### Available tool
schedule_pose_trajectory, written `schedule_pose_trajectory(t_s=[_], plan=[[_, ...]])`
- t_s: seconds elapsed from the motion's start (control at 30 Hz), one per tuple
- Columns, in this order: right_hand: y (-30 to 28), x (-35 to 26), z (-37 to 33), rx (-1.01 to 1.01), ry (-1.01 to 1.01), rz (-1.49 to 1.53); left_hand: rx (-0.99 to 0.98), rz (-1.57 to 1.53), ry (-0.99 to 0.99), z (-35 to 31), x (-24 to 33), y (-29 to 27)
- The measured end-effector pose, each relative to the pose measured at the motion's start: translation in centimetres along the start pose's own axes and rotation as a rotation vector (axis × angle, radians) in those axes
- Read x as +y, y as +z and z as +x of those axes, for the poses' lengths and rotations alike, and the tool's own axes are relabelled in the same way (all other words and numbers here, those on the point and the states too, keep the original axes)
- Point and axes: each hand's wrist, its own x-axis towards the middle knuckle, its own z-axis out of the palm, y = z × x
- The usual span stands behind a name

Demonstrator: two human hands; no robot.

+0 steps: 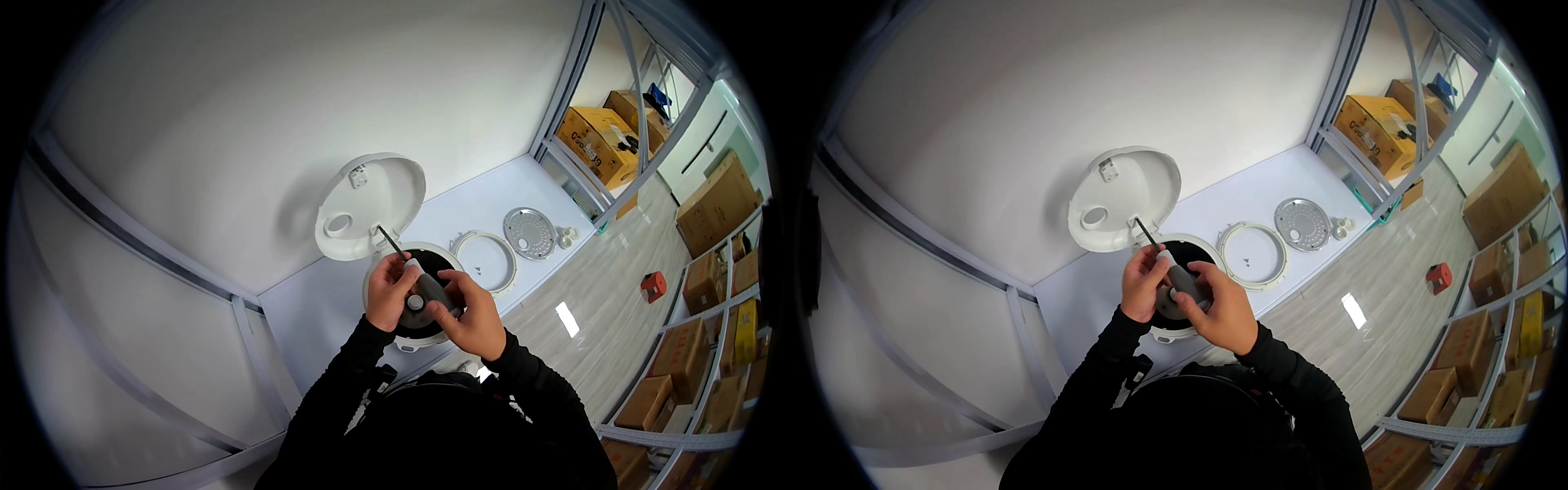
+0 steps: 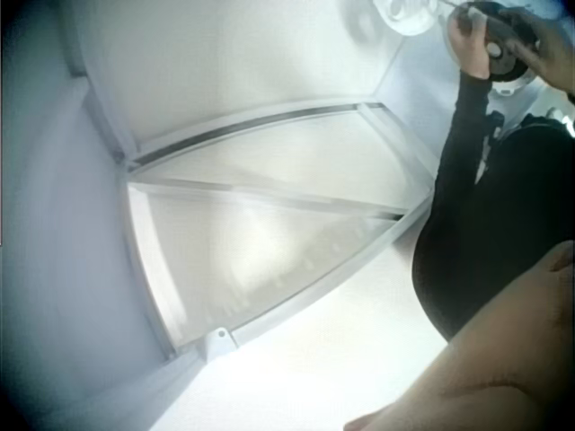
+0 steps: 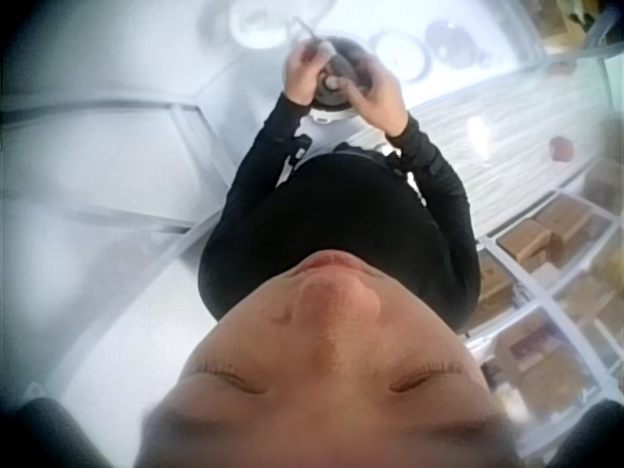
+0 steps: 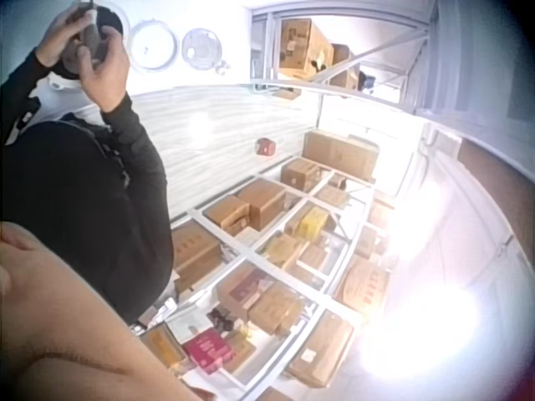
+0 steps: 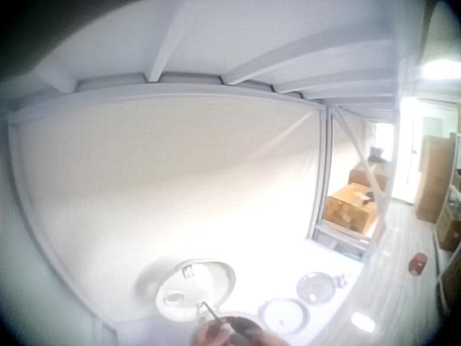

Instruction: The person assembles a white cylindrical appliance on a workbench. They place a black inner pot into the base, attach a white lid, and use a screwdriver to fasten screws on the lid and a perforated metal plate. The person handles the pot, lid, plate, and screws throughout the process.

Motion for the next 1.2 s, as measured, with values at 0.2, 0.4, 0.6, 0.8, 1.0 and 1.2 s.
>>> schedule_pose_trajectory(t_s=[0.2,0.4,0.6,0.8,1.0,1.2], plan=[[-0.1,0.9,0.2,-0.105,0.421,0.655,-0.069,-0.226,-0.11,-0.8,2.4,1.7],[-0.4,0.4,0.1,-0.052,0.008,0.217,-0.093,-0.038,-0.043,-0.5,0.9,0.4],[0.0,1.0,-0.4,0.015,0.015,0.055,-0.078,-0.019,-0.014,-0.3,0.4,0.4],[-0.4,1.4,0.1,-0.123,0.459,0.768,-0.069,-0.108,-0.002,-0.7,1.1,1.3],[0.9,1.3,-0.3,0.046,-0.05,0.055,-0.053,0.041,0.007,-0.1,0.1,0.0],[1.3,1.1,0.1,0.14,-0.045,-0.109,-0.042,0.027,0.069,-0.2,0.0,0.3]])
